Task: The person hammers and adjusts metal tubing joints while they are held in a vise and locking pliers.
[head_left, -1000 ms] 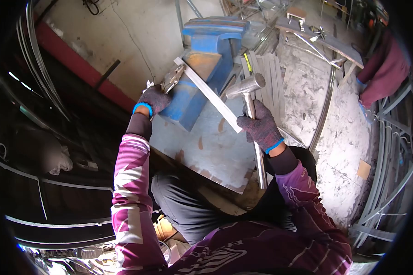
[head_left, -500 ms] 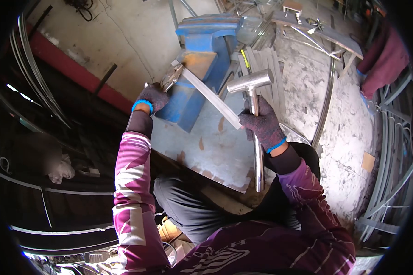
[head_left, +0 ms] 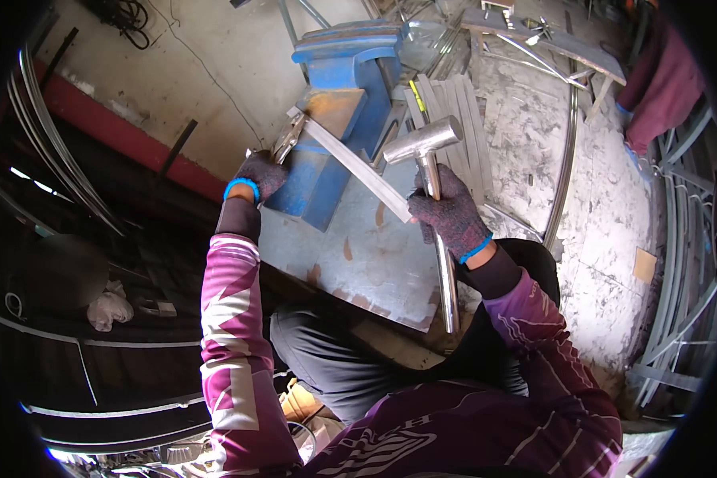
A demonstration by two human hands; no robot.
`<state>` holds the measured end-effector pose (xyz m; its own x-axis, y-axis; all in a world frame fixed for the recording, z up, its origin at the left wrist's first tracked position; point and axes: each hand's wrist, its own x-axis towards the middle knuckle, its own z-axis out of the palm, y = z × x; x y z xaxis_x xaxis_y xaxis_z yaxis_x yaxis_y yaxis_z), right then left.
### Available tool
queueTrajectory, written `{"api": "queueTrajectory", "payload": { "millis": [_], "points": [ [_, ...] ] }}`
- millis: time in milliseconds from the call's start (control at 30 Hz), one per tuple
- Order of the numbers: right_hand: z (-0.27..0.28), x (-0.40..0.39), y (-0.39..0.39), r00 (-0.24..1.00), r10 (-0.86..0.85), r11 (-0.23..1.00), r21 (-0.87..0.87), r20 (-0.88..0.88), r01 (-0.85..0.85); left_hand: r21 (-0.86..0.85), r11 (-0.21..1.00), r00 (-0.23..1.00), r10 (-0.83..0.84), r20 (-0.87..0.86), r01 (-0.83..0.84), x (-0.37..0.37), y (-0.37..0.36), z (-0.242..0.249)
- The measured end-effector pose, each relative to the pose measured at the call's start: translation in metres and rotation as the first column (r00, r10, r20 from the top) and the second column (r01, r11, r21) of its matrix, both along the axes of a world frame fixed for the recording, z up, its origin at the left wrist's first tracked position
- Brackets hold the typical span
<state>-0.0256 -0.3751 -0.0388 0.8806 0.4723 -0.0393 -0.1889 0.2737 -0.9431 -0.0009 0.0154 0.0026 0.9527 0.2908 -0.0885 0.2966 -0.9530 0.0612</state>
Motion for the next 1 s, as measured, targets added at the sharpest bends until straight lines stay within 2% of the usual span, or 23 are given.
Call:
{"api": "queueTrajectory", "payload": {
  "millis": [100,200,333,400,567,700,800,900,1000],
  "points": [
    [-0.005,0.001,0.002,1.000,-0.010,1.000,0.017,0.014,0.010,0.062,0.995,0.997,-0.077,-0.026,0.079,0.004,0.006,-0.004],
    [-0.010,0.002,0.003,0.998,-0.030,0.999,0.022,0.049,0.029,0.008,1.000,1.000,0.008,0.013,-0.008,-0.002,-0.010,0.007],
    [-0.011,0.001,0.004,0.999,-0.028,0.999,0.027,0.024,0.028,0.007,1.000,1.000,-0.025,0.012,0.025,-0.005,-0.017,0.011],
    [-0.009,0.000,0.003,0.998,-0.045,0.999,0.032,0.034,0.043,-0.029,0.999,0.999,0.019,0.031,-0.018,-0.008,-0.021,0.013],
    [-0.004,0.001,0.001,1.000,0.010,1.000,0.017,0.010,-0.010,-0.005,1.000,0.999,-0.020,0.036,0.020,-0.007,-0.018,0.011],
    [-0.011,0.001,0.004,0.996,-0.048,0.998,0.039,0.077,0.045,0.001,0.999,0.998,-0.039,0.042,0.039,-0.004,-0.011,0.005],
    [-0.006,0.000,0.002,1.000,-0.010,1.000,0.021,0.028,0.009,-0.045,0.998,0.995,-0.037,0.093,0.041,-0.003,-0.004,-0.001],
    [-0.009,0.000,0.004,0.999,-0.030,0.999,0.023,0.045,0.029,-0.007,0.999,0.998,-0.041,0.042,0.041,-0.002,-0.004,0.001],
    [-0.010,-0.001,0.004,0.999,-0.043,0.998,0.043,0.029,0.042,-0.040,0.999,0.998,-0.023,0.058,0.026,-0.004,-0.008,0.003]
  ]
}}
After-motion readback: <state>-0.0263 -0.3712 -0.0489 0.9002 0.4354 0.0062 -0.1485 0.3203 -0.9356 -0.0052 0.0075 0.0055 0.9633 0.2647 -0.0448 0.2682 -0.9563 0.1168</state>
